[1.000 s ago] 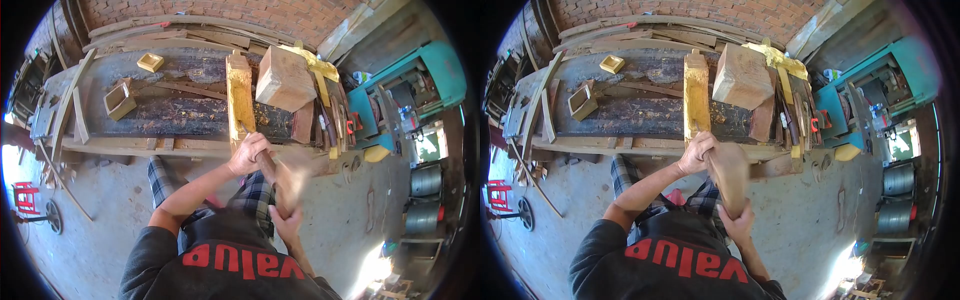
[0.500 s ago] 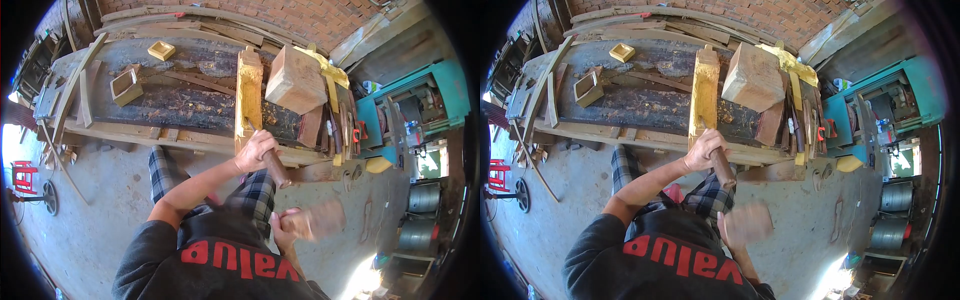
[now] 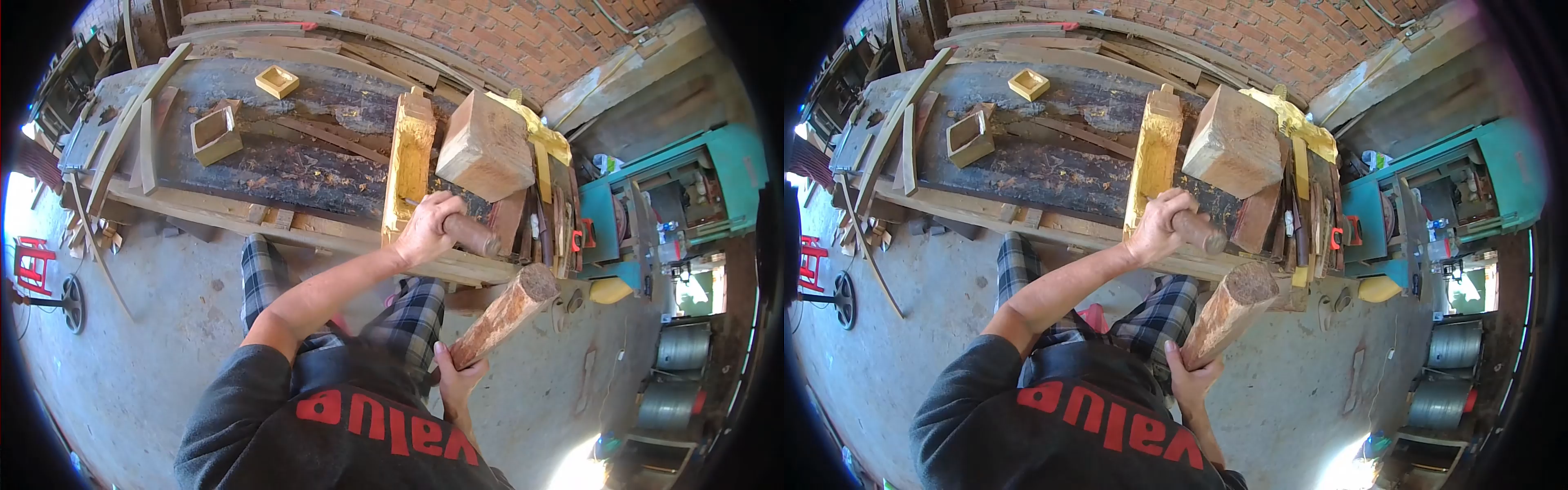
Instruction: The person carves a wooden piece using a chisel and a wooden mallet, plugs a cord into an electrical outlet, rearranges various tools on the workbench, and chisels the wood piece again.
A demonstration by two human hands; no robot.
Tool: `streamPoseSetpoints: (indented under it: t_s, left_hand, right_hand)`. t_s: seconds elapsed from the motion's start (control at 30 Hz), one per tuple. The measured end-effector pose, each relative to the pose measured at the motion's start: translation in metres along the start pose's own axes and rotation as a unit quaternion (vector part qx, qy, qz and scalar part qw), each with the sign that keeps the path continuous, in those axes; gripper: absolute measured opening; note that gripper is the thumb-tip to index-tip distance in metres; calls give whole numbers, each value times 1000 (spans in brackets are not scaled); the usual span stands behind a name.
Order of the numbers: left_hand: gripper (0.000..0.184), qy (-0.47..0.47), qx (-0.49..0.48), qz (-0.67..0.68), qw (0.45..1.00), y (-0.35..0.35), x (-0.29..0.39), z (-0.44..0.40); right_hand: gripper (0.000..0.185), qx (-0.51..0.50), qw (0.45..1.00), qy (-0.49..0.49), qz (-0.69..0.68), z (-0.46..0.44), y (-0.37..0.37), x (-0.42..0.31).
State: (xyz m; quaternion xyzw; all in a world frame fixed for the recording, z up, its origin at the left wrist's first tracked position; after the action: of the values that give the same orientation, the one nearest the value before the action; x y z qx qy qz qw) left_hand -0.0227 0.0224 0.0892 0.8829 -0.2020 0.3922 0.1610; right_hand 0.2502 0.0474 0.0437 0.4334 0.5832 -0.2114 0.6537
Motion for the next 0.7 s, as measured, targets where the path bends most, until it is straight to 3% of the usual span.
streamPoseSetpoints:
  t_s: [0.07,0.1,0.17,0.2,0.33,0.43,0.5,0.53,0.6,0.7]
  left_hand:
    - [25,-62,-81,23,994,-6,13,10]
    - [25,-60,-82,25,994,-4,12,12]
    - [26,-161,-151,5,975,-13,30,24]
    - [27,-166,-154,4,974,-14,27,27]
    - [26,-126,-133,10,983,-6,7,29]
    - [26,-117,-113,3,987,-3,-9,33]
    - [25,-115,-106,3,988,-3,-12,42]
    - [24,-126,-108,-5,986,-6,-13,47]
    - [22,-143,-113,-14,983,-8,-11,52]
    - [22,-104,-119,-7,987,-8,-18,48]
  right_hand:
    - [26,-6,1000,3,-3,1,-2,1]
    - [26,-10,1000,4,-8,2,-3,2]
    - [26,-7,1000,12,11,2,-4,0]
    - [27,-6,999,25,28,0,-5,-4]
    - [28,-20,997,52,47,1,-9,-23]
    - [29,-20,999,-8,41,5,-11,-13]
    - [31,63,995,81,-8,7,-5,-12]
    - [31,64,995,81,-6,2,-4,-6]
    - [39,-40,984,45,166,-10,-22,6]
    - [37,21,993,25,118,-3,-9,5]
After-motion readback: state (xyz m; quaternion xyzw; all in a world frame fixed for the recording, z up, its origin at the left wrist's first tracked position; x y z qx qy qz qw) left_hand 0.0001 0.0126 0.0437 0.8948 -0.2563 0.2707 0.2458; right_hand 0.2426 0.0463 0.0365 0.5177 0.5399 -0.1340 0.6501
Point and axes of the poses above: each hand's wrist, its own z-axis away from the middle knuckle, its own y-axis out of the back of the hand, x = y × z, the point moved 9 cm from there along -z, towards the middle knuckle, and after that the axes turned 2 degrees about -x, right-handed, at the moved point
